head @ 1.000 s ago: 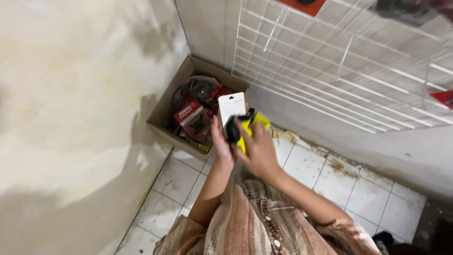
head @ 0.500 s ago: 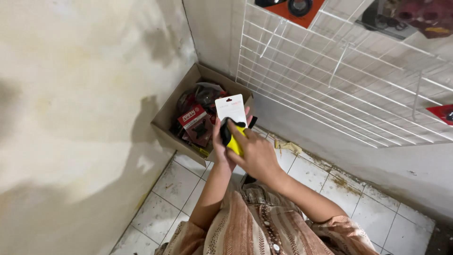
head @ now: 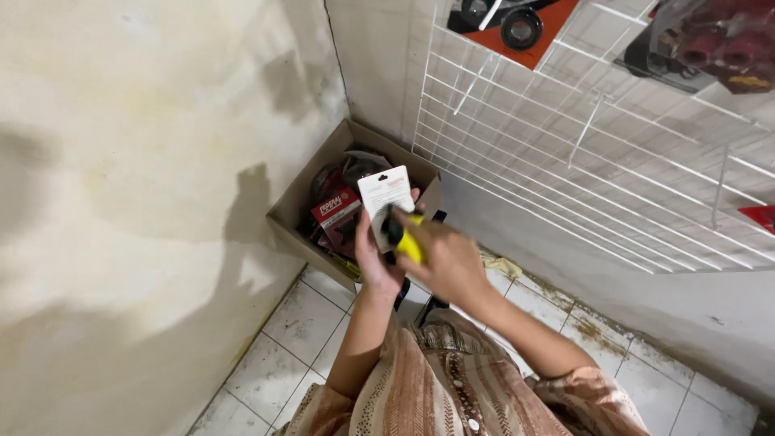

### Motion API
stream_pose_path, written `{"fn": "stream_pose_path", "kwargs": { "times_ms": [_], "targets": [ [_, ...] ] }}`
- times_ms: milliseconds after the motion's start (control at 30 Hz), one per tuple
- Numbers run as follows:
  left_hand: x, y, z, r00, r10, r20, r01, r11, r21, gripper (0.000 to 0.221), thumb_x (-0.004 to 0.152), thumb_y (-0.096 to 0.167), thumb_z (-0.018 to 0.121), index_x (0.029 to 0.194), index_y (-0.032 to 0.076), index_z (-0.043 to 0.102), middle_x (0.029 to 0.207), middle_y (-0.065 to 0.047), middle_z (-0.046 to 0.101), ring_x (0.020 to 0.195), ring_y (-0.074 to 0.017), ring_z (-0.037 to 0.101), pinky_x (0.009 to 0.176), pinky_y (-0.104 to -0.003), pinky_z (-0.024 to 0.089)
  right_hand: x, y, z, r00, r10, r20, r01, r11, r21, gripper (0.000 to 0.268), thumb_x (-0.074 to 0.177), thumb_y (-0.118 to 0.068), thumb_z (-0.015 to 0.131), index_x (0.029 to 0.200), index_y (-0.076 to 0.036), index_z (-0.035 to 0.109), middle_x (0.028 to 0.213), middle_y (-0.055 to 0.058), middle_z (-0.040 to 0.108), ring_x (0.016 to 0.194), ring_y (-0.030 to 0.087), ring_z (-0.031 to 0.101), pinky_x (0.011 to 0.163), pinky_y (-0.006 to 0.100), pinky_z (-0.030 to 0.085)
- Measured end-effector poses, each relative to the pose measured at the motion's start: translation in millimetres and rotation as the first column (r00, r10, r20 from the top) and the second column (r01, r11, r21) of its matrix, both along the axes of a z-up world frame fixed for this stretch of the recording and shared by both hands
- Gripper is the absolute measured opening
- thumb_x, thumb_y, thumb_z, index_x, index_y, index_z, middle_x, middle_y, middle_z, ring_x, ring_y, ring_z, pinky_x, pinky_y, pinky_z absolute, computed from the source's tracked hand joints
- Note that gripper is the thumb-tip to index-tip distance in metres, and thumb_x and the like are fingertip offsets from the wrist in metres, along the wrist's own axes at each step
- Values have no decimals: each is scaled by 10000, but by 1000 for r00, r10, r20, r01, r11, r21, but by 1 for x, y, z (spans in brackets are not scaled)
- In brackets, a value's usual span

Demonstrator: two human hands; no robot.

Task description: Cleaning packaged motorcycle parts with a cloth and hanging them onto a wire display rack.

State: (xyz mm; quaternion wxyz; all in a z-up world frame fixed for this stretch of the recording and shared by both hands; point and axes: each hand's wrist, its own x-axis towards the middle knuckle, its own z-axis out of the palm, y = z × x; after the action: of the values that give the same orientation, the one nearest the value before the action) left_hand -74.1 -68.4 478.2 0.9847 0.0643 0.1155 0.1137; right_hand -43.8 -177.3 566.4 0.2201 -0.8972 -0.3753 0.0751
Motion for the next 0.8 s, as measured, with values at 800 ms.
{"fn": "stream_pose_path", "kwargs": {
  "times_ms": [800],
  "targets": [
    [13, -4, 19, 993, -110, 51, 105, 989, 103, 525, 1026, 553, 461, 1486, 299, 434, 1457, -182, 531, 1299, -308, 569, 1096, -470, 454, 5, -16, -19, 955, -4, 295, 11, 1000, -19, 650, 845, -592, 646, 1448, -352, 597, 973, 122, 700, 890, 312, 722, 775, 395, 584]
  ]
}}
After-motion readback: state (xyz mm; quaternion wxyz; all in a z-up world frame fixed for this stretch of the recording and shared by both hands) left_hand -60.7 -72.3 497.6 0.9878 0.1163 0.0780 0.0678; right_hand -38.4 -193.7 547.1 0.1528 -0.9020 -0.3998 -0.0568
